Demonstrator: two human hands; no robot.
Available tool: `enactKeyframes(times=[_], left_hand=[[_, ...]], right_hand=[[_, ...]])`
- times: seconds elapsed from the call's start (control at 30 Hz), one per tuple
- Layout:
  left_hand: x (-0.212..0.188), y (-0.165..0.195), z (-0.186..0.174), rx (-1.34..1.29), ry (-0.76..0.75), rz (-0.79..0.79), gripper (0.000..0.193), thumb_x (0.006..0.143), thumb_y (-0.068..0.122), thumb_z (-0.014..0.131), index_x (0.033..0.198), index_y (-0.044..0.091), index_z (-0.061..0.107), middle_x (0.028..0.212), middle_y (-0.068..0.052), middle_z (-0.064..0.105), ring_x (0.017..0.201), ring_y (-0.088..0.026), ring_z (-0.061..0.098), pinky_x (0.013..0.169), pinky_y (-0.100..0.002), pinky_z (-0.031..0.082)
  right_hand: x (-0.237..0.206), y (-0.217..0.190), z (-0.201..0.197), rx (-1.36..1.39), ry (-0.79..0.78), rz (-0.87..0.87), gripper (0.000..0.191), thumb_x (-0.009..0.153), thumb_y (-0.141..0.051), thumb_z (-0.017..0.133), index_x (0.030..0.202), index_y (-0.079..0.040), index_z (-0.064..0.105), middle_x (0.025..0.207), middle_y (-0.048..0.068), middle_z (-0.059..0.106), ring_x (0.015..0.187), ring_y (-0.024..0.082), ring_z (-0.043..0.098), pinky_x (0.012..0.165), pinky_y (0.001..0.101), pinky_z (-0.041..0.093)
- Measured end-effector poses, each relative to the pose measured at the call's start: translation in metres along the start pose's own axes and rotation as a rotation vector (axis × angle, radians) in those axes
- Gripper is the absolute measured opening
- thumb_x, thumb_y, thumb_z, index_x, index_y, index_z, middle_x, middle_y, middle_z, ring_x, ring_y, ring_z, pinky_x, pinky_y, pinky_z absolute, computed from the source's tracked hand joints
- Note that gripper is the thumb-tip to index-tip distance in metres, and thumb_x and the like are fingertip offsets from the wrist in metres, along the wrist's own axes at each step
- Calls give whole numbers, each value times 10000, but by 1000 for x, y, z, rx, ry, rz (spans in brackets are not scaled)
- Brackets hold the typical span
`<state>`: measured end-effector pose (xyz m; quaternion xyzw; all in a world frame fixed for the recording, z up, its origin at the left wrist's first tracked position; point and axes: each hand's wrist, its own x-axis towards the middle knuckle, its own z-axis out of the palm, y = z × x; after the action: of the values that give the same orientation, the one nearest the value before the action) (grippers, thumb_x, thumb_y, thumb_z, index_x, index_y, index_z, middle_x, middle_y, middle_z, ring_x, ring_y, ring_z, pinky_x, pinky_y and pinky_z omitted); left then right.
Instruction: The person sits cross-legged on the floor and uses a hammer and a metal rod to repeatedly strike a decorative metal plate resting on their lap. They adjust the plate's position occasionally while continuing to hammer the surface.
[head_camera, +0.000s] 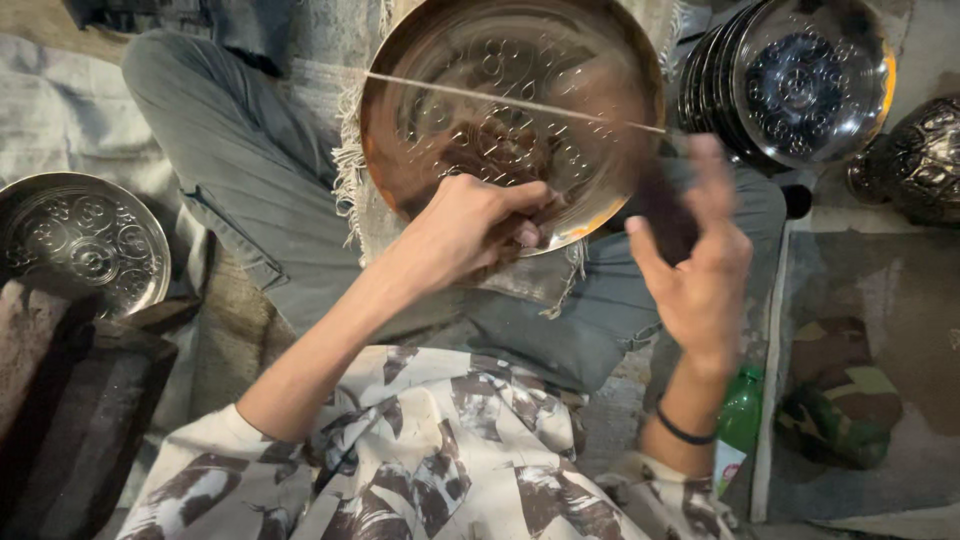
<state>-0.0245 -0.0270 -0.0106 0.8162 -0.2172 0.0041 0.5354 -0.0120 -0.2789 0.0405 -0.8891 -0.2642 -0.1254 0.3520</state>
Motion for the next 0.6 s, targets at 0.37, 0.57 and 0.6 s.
enactKeyframes(times=[0.37, 0.57, 0.6], left_hand=[[13, -11, -7, 23, -241, 73, 370, 845, 78, 729, 1212, 66, 682, 871, -181, 712, 756, -366, 702, 675, -423, 555], [17, -7, -13, 84, -289, 37, 438, 803, 88, 781, 1226, 77, 669, 796, -200, 674, 717, -380, 678, 663, -446, 537], [17, -8, -13, 94, -241, 53, 399, 794, 101, 800, 1171, 62, 675, 762, -196, 664, 706, -377, 673, 673, -446, 538]], right_hand=[[-35, -1, 6, -101, -26, 144, 454, 951, -63, 745, 1368, -25, 572, 1276, 241, 660, 1085, 386, 710, 909, 427, 566], [-49, -6, 12, -137, -118, 177, 652, 914, -33, 752, 1532, -72, 548, 1372, 195, 681, 1180, 356, 730, 991, 388, 574], [-49, -3, 11, -102, -75, 146, 664, 938, -40, 758, 1557, -70, 521, 1439, 197, 658, 1252, 357, 726, 1037, 381, 576]])
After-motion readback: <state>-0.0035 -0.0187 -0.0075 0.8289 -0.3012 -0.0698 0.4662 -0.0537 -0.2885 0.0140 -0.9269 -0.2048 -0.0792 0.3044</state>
